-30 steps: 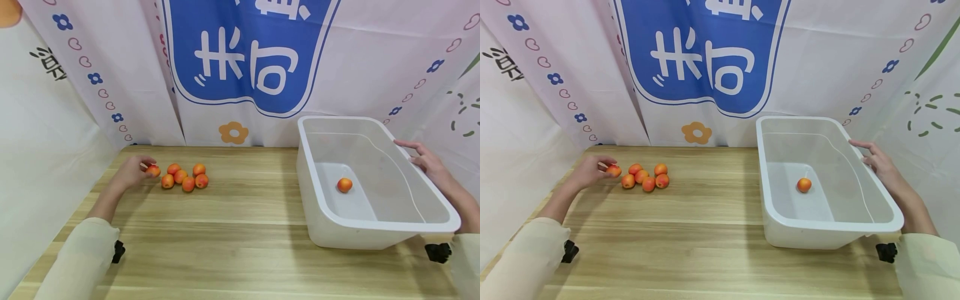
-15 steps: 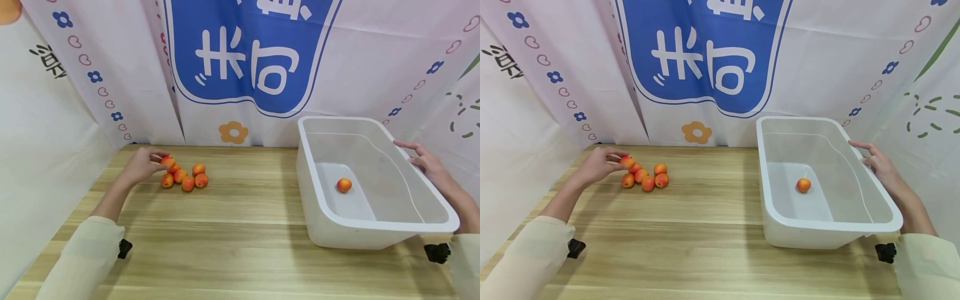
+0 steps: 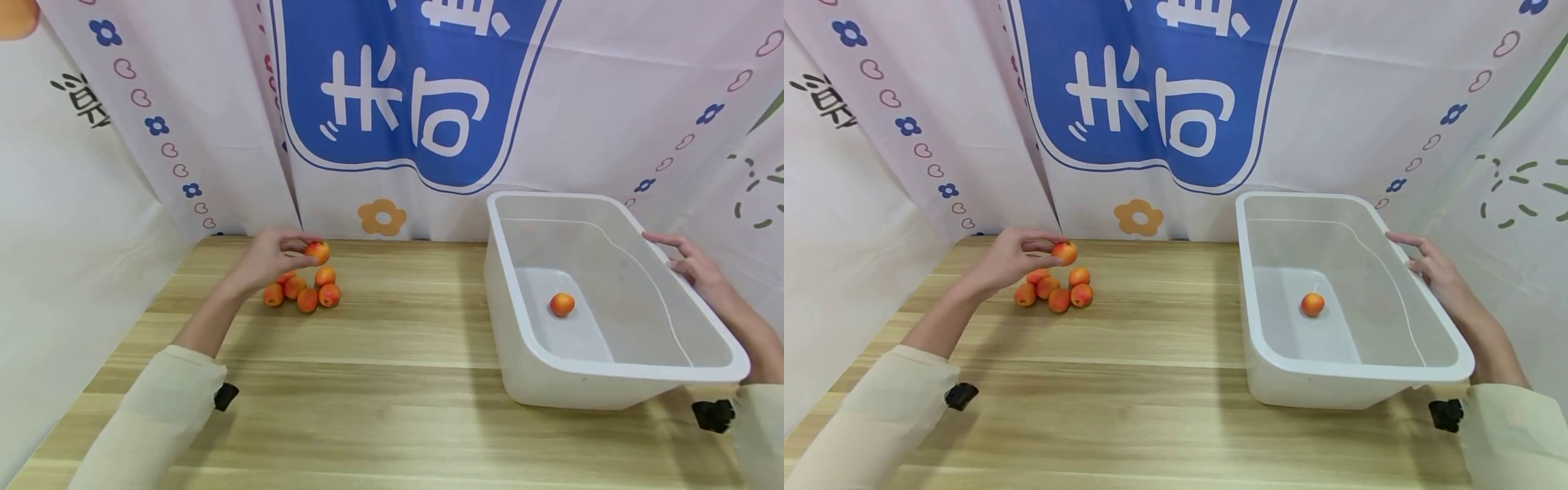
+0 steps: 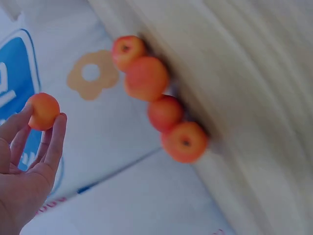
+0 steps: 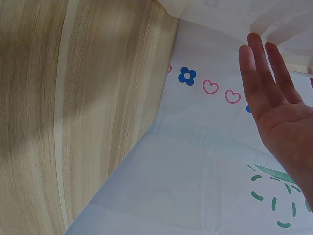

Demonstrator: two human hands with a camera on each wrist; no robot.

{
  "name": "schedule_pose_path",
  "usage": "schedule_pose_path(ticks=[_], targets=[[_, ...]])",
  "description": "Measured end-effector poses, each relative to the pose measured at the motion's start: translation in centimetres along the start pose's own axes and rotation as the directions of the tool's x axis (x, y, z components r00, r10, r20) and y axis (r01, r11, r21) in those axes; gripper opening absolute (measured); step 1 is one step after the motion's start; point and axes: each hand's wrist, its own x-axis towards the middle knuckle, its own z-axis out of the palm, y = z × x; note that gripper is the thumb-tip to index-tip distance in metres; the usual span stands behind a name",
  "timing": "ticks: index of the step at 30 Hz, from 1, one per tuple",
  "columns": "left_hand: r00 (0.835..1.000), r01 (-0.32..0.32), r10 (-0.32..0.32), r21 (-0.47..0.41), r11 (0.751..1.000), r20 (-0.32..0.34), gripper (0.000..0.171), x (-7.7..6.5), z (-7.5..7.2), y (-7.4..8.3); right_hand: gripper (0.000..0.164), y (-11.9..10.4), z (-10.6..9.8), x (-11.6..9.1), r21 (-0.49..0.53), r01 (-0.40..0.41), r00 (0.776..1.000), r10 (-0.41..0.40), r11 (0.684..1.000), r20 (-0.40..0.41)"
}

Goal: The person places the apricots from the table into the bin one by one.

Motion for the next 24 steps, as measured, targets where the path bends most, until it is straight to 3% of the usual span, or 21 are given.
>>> schedule_pose_path(ticks=[13, 17, 21, 24], targets=[[0.994, -0.101, 0.103, -0.086, 0.991, 0.023, 0.039, 1.5, 2.2, 4.0, 0.048, 0.0, 0.1, -0.1, 0.014, -0.009, 1.0, 0.009, 1.0, -0.006], [0.988, -0.146, 0.152, -0.151, 0.978, 0.028, 0.039, 2.2, 3.1, 4.9, 0.048, 0.2, 0.1, 0.0, 0.008, 0.009, 1.0, -0.009, 1.0, -0.009], [0.986, -0.155, 0.164, -0.216, 0.964, 0.024, 0.037, 2.8, 4.1, 5.8, 0.047, 0.2, 0.0, 0.0, 0.006, 0.009, 1.0, -0.009, 1.0, -0.007], [0.986, -0.158, 0.165, -0.218, 0.963, 0.018, 0.035, 3.1, 4.9, 6.5, 0.048, 0.2, 0.0, 0.1, 0.017, 0.014, 1.0, -0.014, 1.0, -0.002]])
